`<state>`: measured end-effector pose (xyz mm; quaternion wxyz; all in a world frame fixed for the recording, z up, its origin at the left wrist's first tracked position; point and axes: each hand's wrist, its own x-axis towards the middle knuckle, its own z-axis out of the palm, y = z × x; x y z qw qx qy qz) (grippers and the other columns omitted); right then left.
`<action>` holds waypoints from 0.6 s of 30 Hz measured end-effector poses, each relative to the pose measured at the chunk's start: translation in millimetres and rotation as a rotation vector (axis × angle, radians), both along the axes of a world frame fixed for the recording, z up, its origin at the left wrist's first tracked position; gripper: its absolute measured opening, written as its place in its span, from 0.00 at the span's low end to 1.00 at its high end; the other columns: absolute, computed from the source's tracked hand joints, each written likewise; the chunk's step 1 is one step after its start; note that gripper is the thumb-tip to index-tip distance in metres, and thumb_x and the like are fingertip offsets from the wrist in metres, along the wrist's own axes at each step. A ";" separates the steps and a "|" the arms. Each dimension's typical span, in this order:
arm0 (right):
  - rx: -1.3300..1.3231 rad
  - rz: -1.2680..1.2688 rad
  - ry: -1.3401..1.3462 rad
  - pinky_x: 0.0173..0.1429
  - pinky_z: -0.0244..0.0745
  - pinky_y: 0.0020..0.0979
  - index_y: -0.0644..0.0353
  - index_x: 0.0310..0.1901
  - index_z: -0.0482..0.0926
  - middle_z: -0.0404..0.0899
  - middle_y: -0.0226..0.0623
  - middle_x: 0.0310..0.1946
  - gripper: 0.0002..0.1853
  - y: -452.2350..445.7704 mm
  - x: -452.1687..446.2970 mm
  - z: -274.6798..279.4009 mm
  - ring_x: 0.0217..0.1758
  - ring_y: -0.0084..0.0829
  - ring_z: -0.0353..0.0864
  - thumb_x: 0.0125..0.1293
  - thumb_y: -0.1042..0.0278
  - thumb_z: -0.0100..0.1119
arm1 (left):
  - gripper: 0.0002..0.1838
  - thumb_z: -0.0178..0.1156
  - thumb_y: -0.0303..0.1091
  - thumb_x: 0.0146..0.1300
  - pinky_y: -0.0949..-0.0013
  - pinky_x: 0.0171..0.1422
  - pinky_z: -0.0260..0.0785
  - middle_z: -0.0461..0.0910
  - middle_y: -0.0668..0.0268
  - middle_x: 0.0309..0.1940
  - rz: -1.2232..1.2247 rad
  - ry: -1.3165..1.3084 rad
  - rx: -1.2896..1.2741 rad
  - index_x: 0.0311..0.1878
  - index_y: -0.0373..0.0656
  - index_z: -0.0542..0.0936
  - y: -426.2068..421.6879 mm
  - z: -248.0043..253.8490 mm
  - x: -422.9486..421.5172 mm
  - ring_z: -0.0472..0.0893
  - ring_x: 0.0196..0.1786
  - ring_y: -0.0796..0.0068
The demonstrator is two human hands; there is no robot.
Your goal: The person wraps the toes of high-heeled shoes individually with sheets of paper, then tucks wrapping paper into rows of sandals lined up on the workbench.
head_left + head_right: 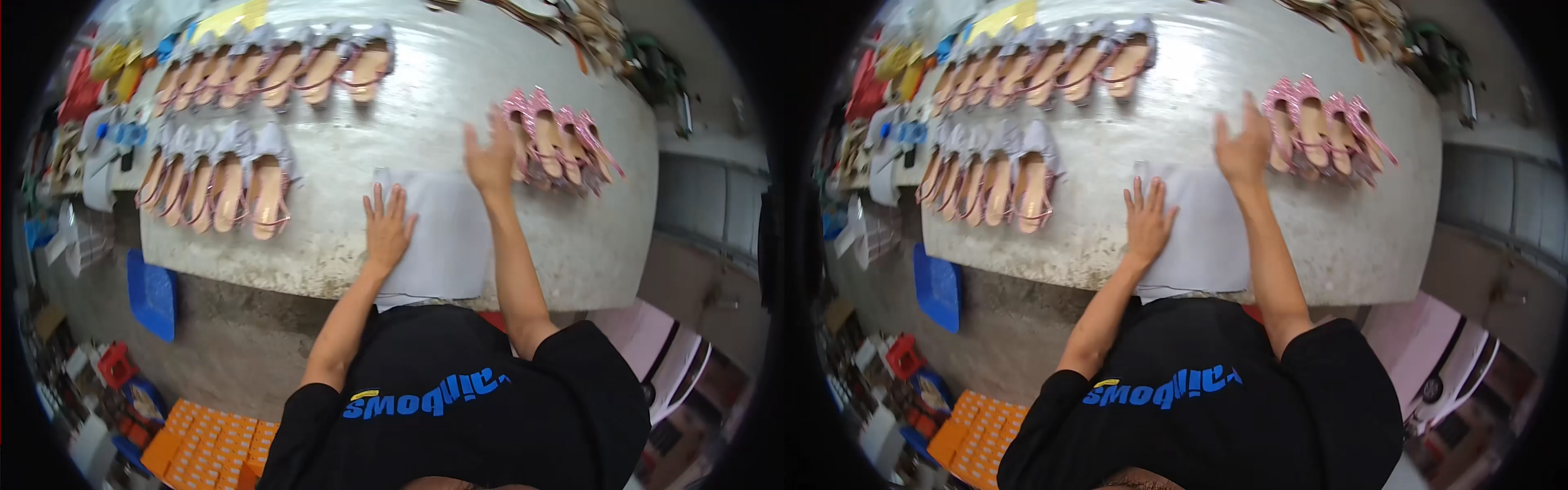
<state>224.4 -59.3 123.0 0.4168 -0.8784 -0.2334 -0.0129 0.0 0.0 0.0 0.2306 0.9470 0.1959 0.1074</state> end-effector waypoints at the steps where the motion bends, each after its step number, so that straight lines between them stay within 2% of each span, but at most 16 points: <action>1: -0.086 -0.069 -0.165 0.60 0.75 0.40 0.63 0.67 0.72 0.79 0.52 0.58 0.32 -31.4 9.4 10.4 0.55 0.48 0.80 0.61 0.65 0.66 | 0.36 0.63 0.44 0.66 0.33 0.80 0.40 0.56 0.61 0.78 -0.006 -0.071 -0.002 0.74 0.40 0.64 8.9 -0.3 0.3 0.49 0.80 0.43; 2: -0.168 -0.129 -0.320 0.58 0.76 0.40 0.64 0.66 0.73 0.80 0.52 0.54 0.31 -55.5 17.3 18.0 0.51 0.48 0.81 0.60 0.67 0.65 | 0.34 0.63 0.42 0.66 0.37 0.80 0.42 0.60 0.60 0.76 -0.004 -0.134 0.002 0.71 0.38 0.67 18.7 -1.1 -0.2 0.53 0.79 0.45; 4: -0.457 -0.280 -0.436 0.54 0.76 0.45 0.68 0.61 0.74 0.80 0.53 0.51 0.29 -113.9 58.5 6.8 0.48 0.55 0.80 0.63 0.56 0.61 | 0.28 0.64 0.39 0.66 0.44 0.81 0.47 0.69 0.59 0.72 0.006 -0.230 0.053 0.66 0.35 0.73 1.2 -4.4 2.2 0.61 0.77 0.48; 6: -0.649 -0.208 0.047 0.55 0.76 0.47 0.66 0.58 0.77 0.78 0.57 0.53 0.29 -114.5 72.3 32.8 0.50 0.55 0.79 0.64 0.49 0.58 | 0.24 0.65 0.37 0.65 0.46 0.81 0.48 0.76 0.57 0.65 0.001 -0.301 0.069 0.60 0.32 0.77 -4.9 -8.2 2.9 0.66 0.75 0.50; 8: -0.734 -0.128 0.116 0.57 0.74 0.51 0.62 0.52 0.82 0.74 0.64 0.53 0.25 -108.5 102.9 -9.6 0.54 0.59 0.75 0.63 0.50 0.59 | 0.21 0.65 0.36 0.65 0.45 0.81 0.48 0.78 0.58 0.63 -0.008 -0.270 0.132 0.58 0.35 0.79 -1.4 -4.5 10.4 0.67 0.74 0.50; 9: -0.809 -0.094 0.049 0.57 0.74 0.53 0.61 0.50 0.84 0.74 0.66 0.53 0.23 -102.2 105.0 -18.6 0.55 0.61 0.74 0.63 0.51 0.59 | 0.18 0.64 0.35 0.65 0.45 0.81 0.49 0.80 0.59 0.61 -0.005 -0.256 0.169 0.55 0.38 0.82 -2.2 -3.2 7.9 0.67 0.74 0.50; 11: -0.893 -0.110 0.160 0.53 0.74 0.53 0.64 0.43 0.86 0.80 0.59 0.49 0.20 -86.3 108.8 -7.5 0.52 0.59 0.76 0.63 0.55 0.55 | 0.16 0.64 0.35 0.65 0.45 0.81 0.49 0.81 0.59 0.60 -0.010 -0.221 0.189 0.54 0.40 0.82 -3.8 -0.2 -2.4 0.68 0.74 0.50; 12: -0.920 -0.117 0.169 0.55 0.72 0.54 0.64 0.42 0.86 0.80 0.59 0.49 0.20 -84.2 109.7 -2.6 0.52 0.59 0.76 0.63 0.55 0.55 | 0.14 0.64 0.34 0.65 0.44 0.81 0.50 0.81 0.60 0.59 -0.015 -0.211 0.204 0.53 0.41 0.83 -4.8 1.0 -4.6 0.68 0.74 0.50; 14: -0.939 -0.139 0.107 0.57 0.70 0.55 0.63 0.42 0.87 0.80 0.58 0.49 0.19 -89.2 93.8 -0.5 0.53 0.58 0.75 0.63 0.56 0.55 | 0.11 0.63 0.34 0.66 0.45 0.79 0.53 0.82 0.61 0.58 0.036 -0.197 0.204 0.50 0.45 0.84 -5.9 1.1 -4.4 0.69 0.72 0.50; 17: -0.905 -0.214 -0.207 0.60 0.66 0.56 0.62 0.41 0.87 0.80 0.56 0.50 0.18 -98.3 52.1 -4.0 0.53 0.58 0.74 0.63 0.56 0.56 | 0.08 0.61 0.34 0.67 0.45 0.76 0.59 0.82 0.63 0.57 0.223 -0.172 0.158 0.47 0.47 0.83 1.5 -1.4 -1.6 0.74 0.66 0.51; 18: -0.895 -0.226 -0.263 0.61 0.64 0.57 0.62 0.41 0.87 0.80 0.55 0.50 0.18 -100.0 43.4 -7.4 0.54 0.58 0.74 0.63 0.56 0.56 | 0.09 0.61 0.33 0.67 0.47 0.72 0.62 0.80 0.60 0.60 0.281 -0.162 0.096 0.48 0.47 0.83 5.6 8.4 -0.1 0.75 0.62 0.52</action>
